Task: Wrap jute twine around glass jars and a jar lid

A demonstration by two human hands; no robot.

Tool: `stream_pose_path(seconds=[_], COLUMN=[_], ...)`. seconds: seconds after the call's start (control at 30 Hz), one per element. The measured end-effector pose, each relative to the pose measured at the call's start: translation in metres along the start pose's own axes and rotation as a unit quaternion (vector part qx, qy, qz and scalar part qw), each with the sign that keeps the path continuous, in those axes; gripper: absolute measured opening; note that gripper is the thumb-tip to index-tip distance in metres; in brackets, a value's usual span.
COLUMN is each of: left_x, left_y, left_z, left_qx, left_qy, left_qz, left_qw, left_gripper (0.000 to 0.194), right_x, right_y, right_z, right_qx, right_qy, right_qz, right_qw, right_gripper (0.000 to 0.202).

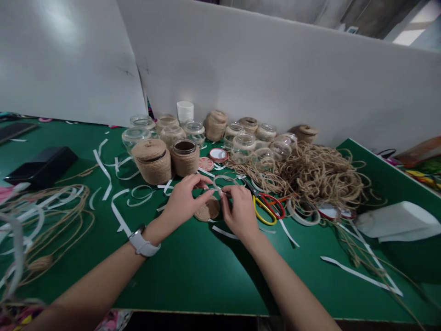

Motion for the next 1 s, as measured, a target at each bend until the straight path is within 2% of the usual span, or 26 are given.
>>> stream_pose_path(seconds=[0.17,0.5,0.63,0.8,1.0], left_x=[0.0,-0.004,0.001,0.007,0.014], left_y=[-0.002,0.019,0.032,0.051,0.06], left_z=[0.001,-0.006,-0.012,-0.027,-0.035], left_qx=[-0.016,-0.127,-0.181,-0.283,-0.336], left_qy=[-0.002,0.007,0.058,0.146,0.176], left_qz=[0.065,0.122,0.135,0.188,0.206], left_qw=[0.998,0.984,0.972,0.929,0.902], left_gripper=[0.011,0.012,0.011,0.006,0.014], right_x=[0.002,0.005,0.014,0.019,0.018], right_y=[-0.008,0.011,0.005,-0.006,-0.004], right_z=[0.001,0.001,0.002,0.004,0.003], right_qx=[0.014,-0.105,-0.101,-0.069,-0.084], right_qy=[0.013,0.035,0.058,0.074,0.081], right_qz=[0.004,0.106,0.081,0.074,0.113], right_qw=[1.0,0.988,0.99,0.992,0.987], right_gripper=[0.013,0.024,0.028,0.027,0.027])
Point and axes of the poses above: each hand's wrist, its own z-axis towards the middle knuckle, its own x-axis out of the back of the hand, y = z × x, the point moved 9 cm from there along z, towards the middle knuckle, and after that the axes turned 10 degrees about z, right-handed, at the moved point
